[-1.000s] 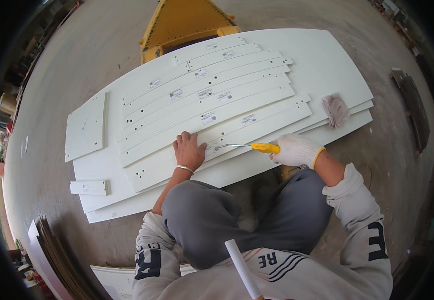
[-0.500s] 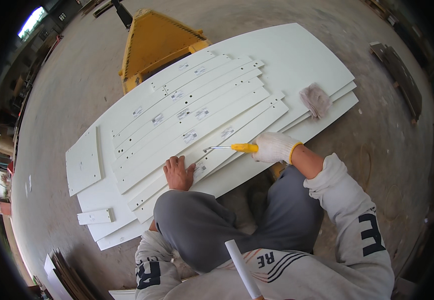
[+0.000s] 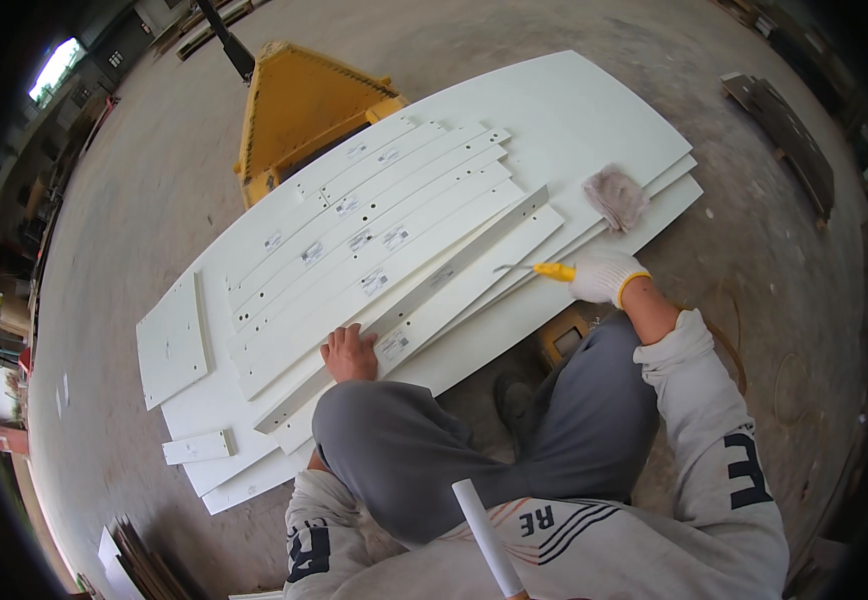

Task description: The person wipes white panels with a cloth, uses a blue scraper to remove residue, and applies liquid from a bottle. They also use a yellow screwdriver to pry off small strips from the panels and continue wiping the surfaces.

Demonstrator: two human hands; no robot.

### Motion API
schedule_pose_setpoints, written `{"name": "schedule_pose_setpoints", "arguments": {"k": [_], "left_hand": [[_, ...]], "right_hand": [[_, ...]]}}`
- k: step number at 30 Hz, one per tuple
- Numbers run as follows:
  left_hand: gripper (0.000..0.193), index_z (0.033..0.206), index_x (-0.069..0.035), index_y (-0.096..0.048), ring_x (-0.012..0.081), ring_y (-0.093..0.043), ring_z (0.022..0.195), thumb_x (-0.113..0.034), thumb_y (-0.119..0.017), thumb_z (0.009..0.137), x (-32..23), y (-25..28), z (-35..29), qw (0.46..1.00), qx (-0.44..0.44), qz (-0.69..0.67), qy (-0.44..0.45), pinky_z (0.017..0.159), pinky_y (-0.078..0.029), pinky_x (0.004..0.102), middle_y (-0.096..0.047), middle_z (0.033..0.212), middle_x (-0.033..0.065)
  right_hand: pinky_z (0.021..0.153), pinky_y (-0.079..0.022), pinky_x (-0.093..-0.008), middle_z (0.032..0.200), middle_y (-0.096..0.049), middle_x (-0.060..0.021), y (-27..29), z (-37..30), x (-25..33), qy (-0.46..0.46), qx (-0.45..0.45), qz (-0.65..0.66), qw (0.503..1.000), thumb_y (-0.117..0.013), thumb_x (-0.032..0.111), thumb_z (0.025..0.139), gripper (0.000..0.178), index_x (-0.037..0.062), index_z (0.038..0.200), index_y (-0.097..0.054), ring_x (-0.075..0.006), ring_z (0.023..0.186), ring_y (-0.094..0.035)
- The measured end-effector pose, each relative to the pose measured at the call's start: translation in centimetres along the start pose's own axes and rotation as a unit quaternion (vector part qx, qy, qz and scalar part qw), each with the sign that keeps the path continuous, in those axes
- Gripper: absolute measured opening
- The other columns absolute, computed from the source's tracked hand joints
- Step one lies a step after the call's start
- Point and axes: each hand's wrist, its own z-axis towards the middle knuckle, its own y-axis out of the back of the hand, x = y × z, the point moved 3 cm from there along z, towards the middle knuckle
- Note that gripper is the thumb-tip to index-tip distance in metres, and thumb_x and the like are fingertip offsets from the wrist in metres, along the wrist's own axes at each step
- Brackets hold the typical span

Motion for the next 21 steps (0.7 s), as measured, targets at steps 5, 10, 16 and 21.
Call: {"name": "schedule_pose_setpoints", "arguments": {"k": [5, 10, 16, 21], "left_hand": [[0.027, 0.103, -0.011, -0.067, 0.0298, -0.059, 0.106, -0.016, -0.08, 0.079, -1.1, 0.8, -0.1, 0.999, 0.006, 0.028, -0.04, 0.092, -0.044, 0.0457, -0.063, 0.112, 0.007], [0.03, 0.109, -0.012, -0.069, 0.0289, -0.062, 0.107, -0.011, -0.078, 0.08, -0.3, 0.7, 0.6, 0.998, 0.052, 0.012, -0.038, 0.093, -0.046, 0.0465, -0.067, 0.109, 0.0043], [0.025, 0.107, -0.012, -0.073, 0.0271, -0.063, 0.104, -0.018, -0.078, 0.083, 0.9, 1.2, 1.8, 0.996, -0.011, -0.042, -0.075, 0.09, -0.046, 0.0443, -0.07, 0.105, 0.0031], [0.022, 0.108, -0.012, -0.076, 0.0267, -0.064, 0.103, -0.024, -0.076, 0.089, 1.6, 0.6, 2.4, 0.996, 0.065, -0.058, 0.004, 0.089, -0.045, 0.0426, -0.072, 0.103, 0.0053]], "right_hand": [[0.086, -0.058, -0.0462, 0.108, -0.074, -0.0242, -0.4, -0.7, -5.1, -0.095, -0.086, 0.02, 0.992, -0.063, 0.027, 0.084, 0.037, 0.0008, 0.106, -0.076, -0.039, 0.099, -0.073], [0.089, -0.057, -0.0483, 0.107, -0.073, -0.026, 0.6, -3.1, -0.4, -0.035, 0.003, 0.041, 0.999, -0.063, 0.026, 0.083, 0.036, 0.0022, 0.107, -0.076, -0.0418, 0.099, -0.071], [0.088, -0.056, -0.0486, 0.1, -0.073, -0.0263, -0.5, -1.7, -0.1, 0.0, -0.017, 0.021, 1.0, -0.063, 0.027, 0.083, 0.036, 0.0014, 0.104, -0.076, -0.0419, 0.095, -0.072], [0.088, -0.056, -0.0479, 0.101, -0.073, -0.0271, -0.5, -1.2, 0.5, 0.023, 0.006, 0.005, 1.0, -0.063, 0.028, 0.083, 0.037, -0.0005, 0.104, -0.076, -0.0417, 0.095, -0.071]]}}
